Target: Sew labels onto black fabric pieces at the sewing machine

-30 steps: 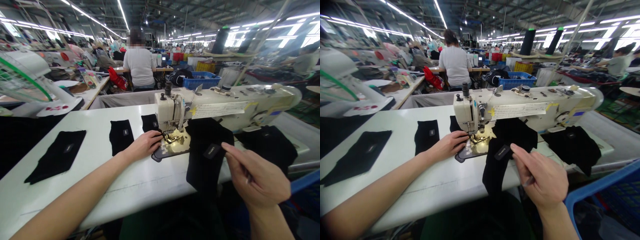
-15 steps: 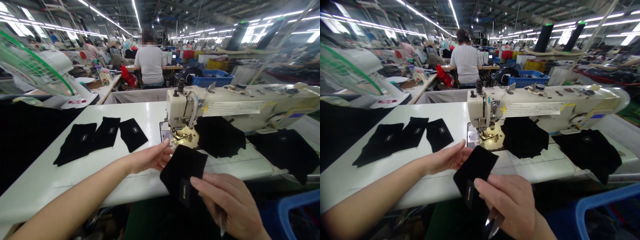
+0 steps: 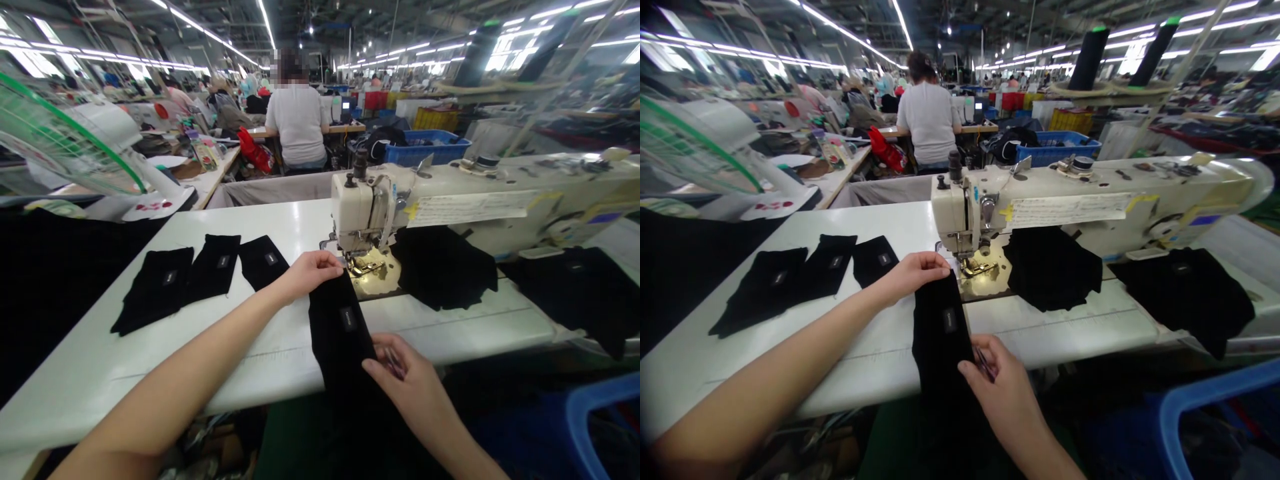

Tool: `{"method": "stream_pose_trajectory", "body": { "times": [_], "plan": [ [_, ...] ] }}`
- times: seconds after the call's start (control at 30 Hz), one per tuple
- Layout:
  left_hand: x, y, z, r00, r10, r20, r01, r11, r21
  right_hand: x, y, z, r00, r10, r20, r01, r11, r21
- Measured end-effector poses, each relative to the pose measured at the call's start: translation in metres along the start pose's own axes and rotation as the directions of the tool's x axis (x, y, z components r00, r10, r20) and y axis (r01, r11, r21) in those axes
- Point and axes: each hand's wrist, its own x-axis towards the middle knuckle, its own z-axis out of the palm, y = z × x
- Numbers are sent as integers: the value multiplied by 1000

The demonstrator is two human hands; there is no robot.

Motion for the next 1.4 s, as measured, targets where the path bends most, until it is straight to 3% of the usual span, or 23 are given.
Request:
{"method": "stream_pose_trajectory", "body": {
  "times": [0.07,0.17,0.23,0.33,0.47,0.6,0.7,0.83,1.13,1.4],
  "plan": [
    [10,-8,0,997,68,-37,-57,971,233,-1,6,-2,1000,-26,7,26,998,-54],
    [19,-17,8,970,239,-35,-185,828,529,-1,10,-1,993,-92,-74,83,990,-113],
    [19,-20,14,930,364,-49,-249,722,645,0,10,2,983,-142,-113,124,979,-159],
    [17,-23,19,880,472,-60,-269,598,755,-1,8,2,971,-228,-73,205,950,-234],
    [15,-27,18,866,498,49,-379,590,713,-3,10,-7,931,-364,14,345,869,-355],
    [18,-30,14,830,546,115,-466,566,680,2,17,-16,841,-530,109,531,769,-355],
    [21,-31,12,815,568,115,-472,536,700,6,19,-17,794,-594,131,582,679,-447],
    [22,-31,12,806,578,124,-474,507,719,7,19,-14,788,-595,158,577,622,-530],
    [25,-33,11,780,612,132,-478,445,757,9,23,-10,787,-610,92,560,646,-519],
    [23,-32,6,758,621,199,-527,402,749,8,19,-12,792,-590,156,567,616,-548]
  ]
}}
